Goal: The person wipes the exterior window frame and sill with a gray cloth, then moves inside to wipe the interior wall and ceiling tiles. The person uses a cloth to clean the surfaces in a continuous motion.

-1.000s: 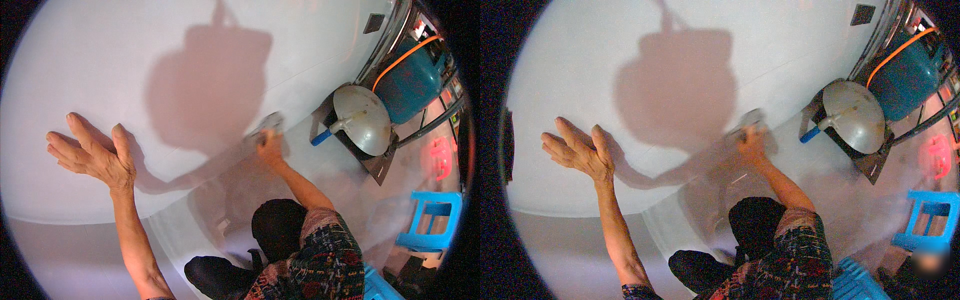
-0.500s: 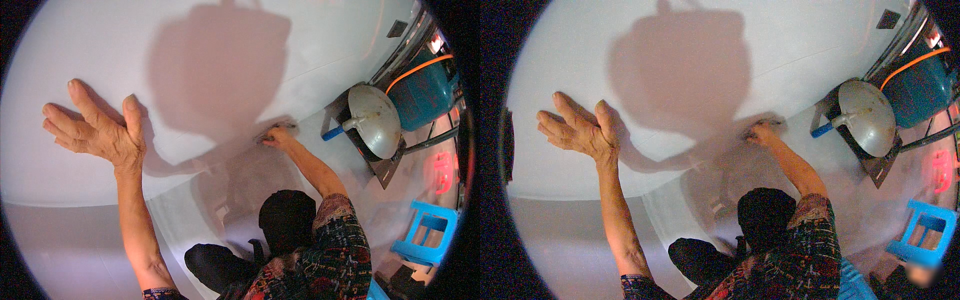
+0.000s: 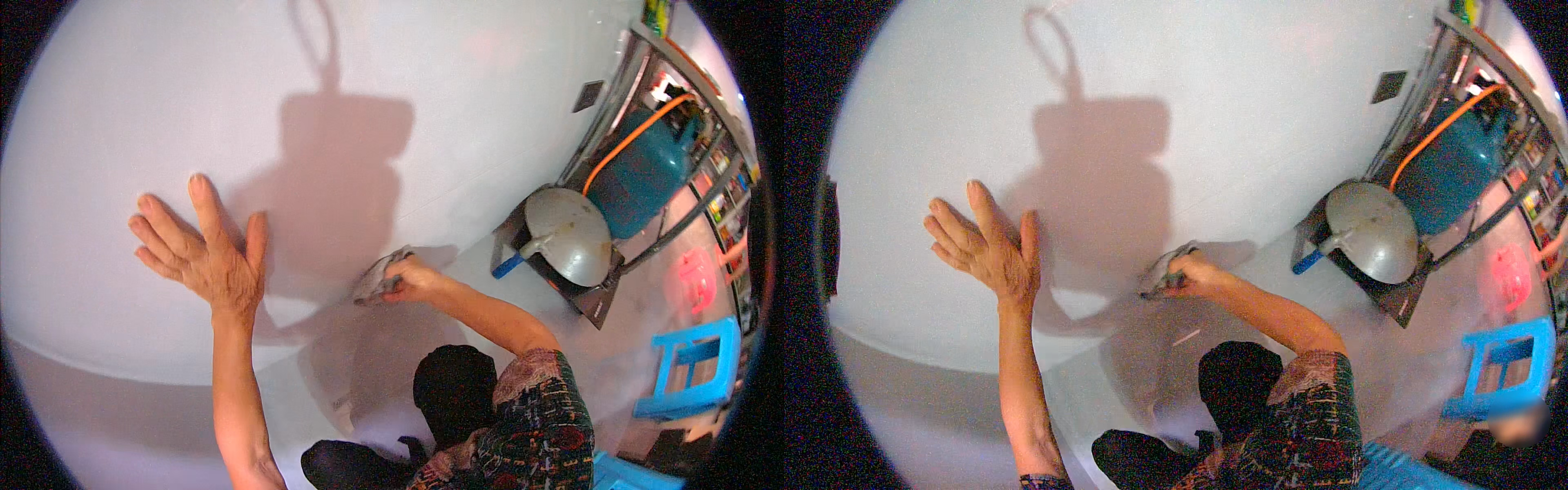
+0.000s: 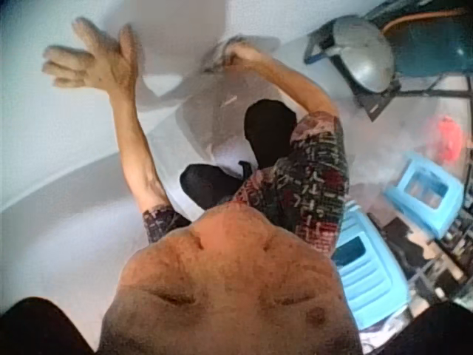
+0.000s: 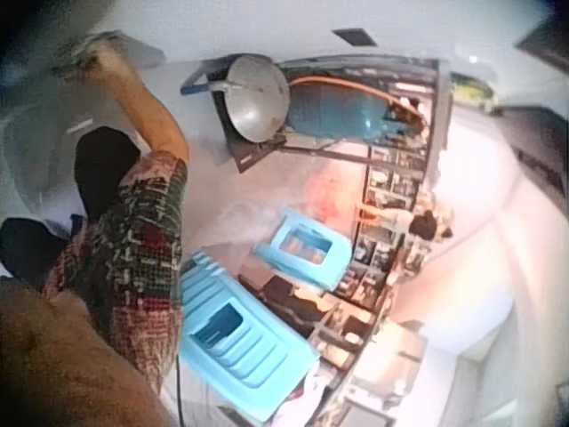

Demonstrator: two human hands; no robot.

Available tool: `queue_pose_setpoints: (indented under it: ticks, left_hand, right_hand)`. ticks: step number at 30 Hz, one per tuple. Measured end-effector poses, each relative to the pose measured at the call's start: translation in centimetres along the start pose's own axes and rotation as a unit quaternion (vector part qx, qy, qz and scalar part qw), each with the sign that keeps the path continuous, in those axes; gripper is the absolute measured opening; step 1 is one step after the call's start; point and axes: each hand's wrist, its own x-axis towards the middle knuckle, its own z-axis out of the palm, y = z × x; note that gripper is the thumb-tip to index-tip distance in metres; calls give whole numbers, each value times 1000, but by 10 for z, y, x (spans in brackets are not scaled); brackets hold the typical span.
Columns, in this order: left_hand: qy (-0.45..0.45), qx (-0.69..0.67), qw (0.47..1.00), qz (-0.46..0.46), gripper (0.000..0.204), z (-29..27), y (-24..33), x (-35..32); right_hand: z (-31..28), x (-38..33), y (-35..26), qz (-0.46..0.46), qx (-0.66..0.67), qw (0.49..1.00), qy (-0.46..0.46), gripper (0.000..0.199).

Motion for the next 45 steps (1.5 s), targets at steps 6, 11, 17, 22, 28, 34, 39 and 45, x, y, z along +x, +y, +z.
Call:
queue_pose_setpoints:
  ticks: [6,11,17,22,28,34,39,45]
  left_hand:
    - [2,3,1000,7,68,-10,-4,6]
    - [-3,-25,1000,-4,65,-10,1,8]
    - [-5,-16,1000,-4,67,-3,11,-7]
    - [-13,-6,1000,-1,71,-3,13,-10]
    - [0,15,1000,10,71,-12,5,7]
    - [63,-108,992,0,62,-22,43,59]
    - [38,-165,985,32,64,-27,119,144]
    - [101,-243,965,-17,79,0,191,195]
  right_hand:
    - [-64,-54,-118,-216,-6,947,239,19]
    - [-29,-100,-186,-430,8,796,426,37]
    - [60,-122,-165,-679,-353,350,540,48]
    - [104,-135,-158,-798,-455,181,352,57]
    - [64,-159,-253,-766,-393,219,460,64]
    - [-5,-213,-372,-800,-267,254,473,55]
    - [82,-226,-371,-836,-314,149,424,52]
    - [157,-262,-358,-903,-374,20,212,50]
